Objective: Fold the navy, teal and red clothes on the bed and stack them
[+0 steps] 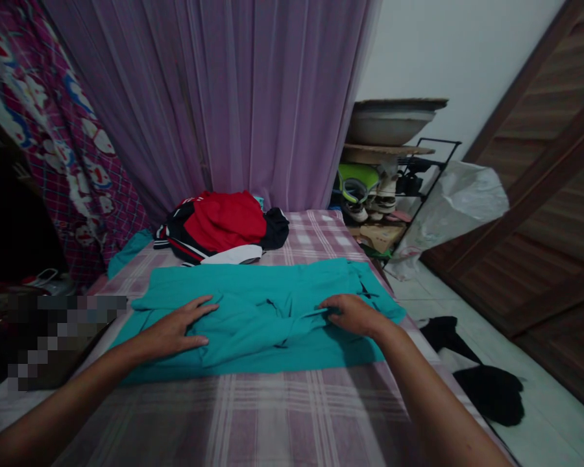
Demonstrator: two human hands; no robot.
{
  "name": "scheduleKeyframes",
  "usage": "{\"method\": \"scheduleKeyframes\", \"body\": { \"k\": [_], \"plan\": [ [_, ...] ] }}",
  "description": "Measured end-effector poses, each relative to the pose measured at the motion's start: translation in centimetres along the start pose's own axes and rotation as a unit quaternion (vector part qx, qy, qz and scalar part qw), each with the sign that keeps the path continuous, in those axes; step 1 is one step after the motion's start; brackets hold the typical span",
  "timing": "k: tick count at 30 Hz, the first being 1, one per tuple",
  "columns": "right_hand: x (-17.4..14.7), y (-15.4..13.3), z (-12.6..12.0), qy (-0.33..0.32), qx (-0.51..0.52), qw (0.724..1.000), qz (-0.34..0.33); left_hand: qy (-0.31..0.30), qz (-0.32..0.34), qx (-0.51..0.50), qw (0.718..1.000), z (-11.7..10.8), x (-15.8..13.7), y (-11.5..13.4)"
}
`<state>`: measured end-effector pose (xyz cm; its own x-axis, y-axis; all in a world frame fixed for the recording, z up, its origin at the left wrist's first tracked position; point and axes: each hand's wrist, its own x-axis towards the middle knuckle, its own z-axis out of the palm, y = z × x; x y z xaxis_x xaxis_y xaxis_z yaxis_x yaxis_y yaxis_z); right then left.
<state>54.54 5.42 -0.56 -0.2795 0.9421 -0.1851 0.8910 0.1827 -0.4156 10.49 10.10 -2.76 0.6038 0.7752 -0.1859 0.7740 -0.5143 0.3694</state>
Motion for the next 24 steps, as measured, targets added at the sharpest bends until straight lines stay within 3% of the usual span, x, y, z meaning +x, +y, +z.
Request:
{"method": "scheduleKeyframes", "body": {
  "k": [3, 6, 15, 19, 21, 24],
  "plan": [
    [0.4, 0.8, 0.6, 0.028, -0.029, 0.999, 0.000, -0.035, 0.006, 0.019, 0.999, 0.7, -0.9, -0.6],
    [0.5, 0.9, 1.1, 0.064, -0.033, 0.997, 0.012, -0.023, 0.012, 0.031, 0.999, 0.6, -1.4, -0.9],
    [0.1, 2.1, 2.6, 0.158, 0.014, 0.987, 0.001, 0.173, 0.029, 0.024, 0.984, 0.7, -1.2, 0.6],
    [-0.3, 2.5, 2.0, 0.208, 0.028, 0.978, -0.001, 0.237, -0.026, -0.058, 0.969, -2.2, -2.2, 1.4],
    [-0.2, 2.5, 1.8, 0.231, 0.032, 0.972, 0.002, 0.221, -0.070, -0.112, 0.966, -4.4, -2.4, 0.6],
    [0.8, 2.2, 2.0, 0.247, 0.018, 0.969, 0.000, 0.146, -0.145, -0.176, 0.963, -6.5, -2.1, -2.3]
  ]
}}
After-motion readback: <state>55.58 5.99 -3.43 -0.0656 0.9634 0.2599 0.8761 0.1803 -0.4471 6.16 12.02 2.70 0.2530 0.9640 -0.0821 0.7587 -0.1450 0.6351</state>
